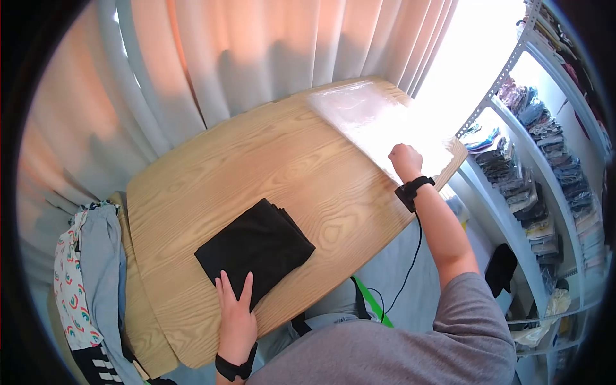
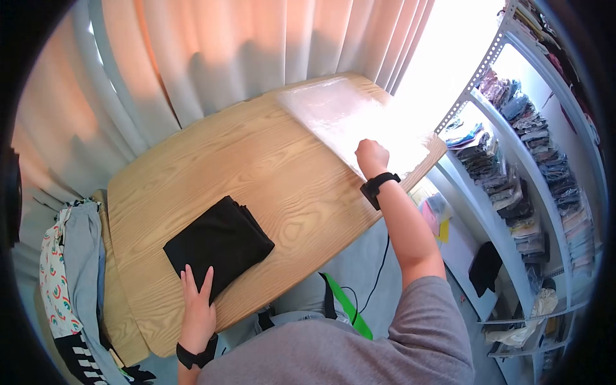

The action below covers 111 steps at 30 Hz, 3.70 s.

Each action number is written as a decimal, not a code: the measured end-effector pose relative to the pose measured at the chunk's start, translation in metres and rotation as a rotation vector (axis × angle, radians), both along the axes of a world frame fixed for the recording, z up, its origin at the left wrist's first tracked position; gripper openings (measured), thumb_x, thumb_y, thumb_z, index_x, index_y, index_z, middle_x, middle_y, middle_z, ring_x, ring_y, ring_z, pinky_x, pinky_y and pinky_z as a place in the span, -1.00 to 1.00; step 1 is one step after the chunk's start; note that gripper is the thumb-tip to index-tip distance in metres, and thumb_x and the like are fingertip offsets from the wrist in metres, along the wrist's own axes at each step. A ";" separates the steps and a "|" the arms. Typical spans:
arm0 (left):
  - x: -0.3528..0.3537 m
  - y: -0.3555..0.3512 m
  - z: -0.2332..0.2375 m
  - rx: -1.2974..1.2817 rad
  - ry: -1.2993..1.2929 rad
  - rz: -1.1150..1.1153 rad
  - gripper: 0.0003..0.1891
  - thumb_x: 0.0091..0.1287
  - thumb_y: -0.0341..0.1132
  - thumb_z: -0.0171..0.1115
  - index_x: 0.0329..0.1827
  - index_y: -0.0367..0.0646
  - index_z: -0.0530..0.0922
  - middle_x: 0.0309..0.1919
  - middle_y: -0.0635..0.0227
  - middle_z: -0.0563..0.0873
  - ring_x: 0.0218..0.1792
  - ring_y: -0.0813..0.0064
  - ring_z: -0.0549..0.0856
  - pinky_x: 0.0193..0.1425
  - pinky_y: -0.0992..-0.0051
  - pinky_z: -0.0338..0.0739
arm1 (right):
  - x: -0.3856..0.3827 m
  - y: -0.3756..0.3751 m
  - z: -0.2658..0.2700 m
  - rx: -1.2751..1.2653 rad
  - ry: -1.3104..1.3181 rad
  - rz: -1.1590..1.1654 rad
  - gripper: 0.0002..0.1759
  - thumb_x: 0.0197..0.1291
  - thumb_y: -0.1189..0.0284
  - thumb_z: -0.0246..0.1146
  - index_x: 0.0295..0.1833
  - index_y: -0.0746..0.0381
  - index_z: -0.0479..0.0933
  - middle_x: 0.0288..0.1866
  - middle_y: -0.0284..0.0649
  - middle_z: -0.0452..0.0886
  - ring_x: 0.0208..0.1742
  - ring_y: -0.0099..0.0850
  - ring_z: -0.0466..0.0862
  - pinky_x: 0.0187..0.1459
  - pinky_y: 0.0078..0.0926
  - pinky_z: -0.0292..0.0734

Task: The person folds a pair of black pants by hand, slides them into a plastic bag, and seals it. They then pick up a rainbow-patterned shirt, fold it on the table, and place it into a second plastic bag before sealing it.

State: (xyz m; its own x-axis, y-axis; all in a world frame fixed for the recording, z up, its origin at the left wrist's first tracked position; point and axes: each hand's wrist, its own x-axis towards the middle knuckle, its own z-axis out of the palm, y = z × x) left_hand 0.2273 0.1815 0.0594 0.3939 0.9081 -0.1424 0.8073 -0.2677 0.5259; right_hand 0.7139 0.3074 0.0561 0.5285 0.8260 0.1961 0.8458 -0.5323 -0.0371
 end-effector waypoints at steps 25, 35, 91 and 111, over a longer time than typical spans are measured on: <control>-0.009 -0.005 0.002 0.041 -0.005 0.030 -0.30 0.05 -0.72 -0.02 0.35 -0.11 0.29 0.44 -0.21 -0.07 0.46 -0.17 -0.07 0.50 0.15 -0.05 | -0.151 0.011 0.037 0.326 0.759 0.803 -0.71 0.37 0.33 0.04 0.04 0.30 0.47 -0.07 0.01 0.61 0.00 -0.20 0.59 0.05 -0.37 0.44; -0.067 -0.046 0.001 0.022 0.018 0.212 -0.28 0.01 -0.74 0.04 0.33 -0.06 0.33 0.44 -0.17 -0.04 0.45 -0.17 -0.03 0.48 0.15 0.02 | -0.275 0.032 -0.027 0.041 0.924 1.066 -0.70 0.35 0.29 0.04 -0.04 0.29 0.50 -0.10 0.07 0.60 -0.04 -0.01 0.58 0.01 -0.27 0.46; -0.034 0.021 0.035 -0.734 -1.505 0.418 -0.51 0.41 -0.37 -0.14 0.41 -0.13 0.15 0.29 0.21 0.40 0.24 0.33 0.46 0.30 0.35 0.40 | -0.286 -0.104 -0.026 -0.309 3.052 0.200 -0.40 0.23 0.29 0.21 0.31 0.34 0.28 0.20 0.02 0.49 0.21 -0.19 0.51 0.29 -0.23 0.37; 0.079 0.102 0.016 0.133 -0.109 -0.524 -0.50 0.35 -0.13 0.10 0.32 -0.11 0.36 0.34 -0.13 0.26 0.34 -0.05 0.28 0.40 0.17 0.18 | -0.122 -0.198 0.047 0.922 2.042 0.202 -0.38 0.37 0.03 -0.03 0.33 0.26 0.31 0.27 -0.11 0.45 0.21 -0.22 0.50 0.26 -0.28 0.37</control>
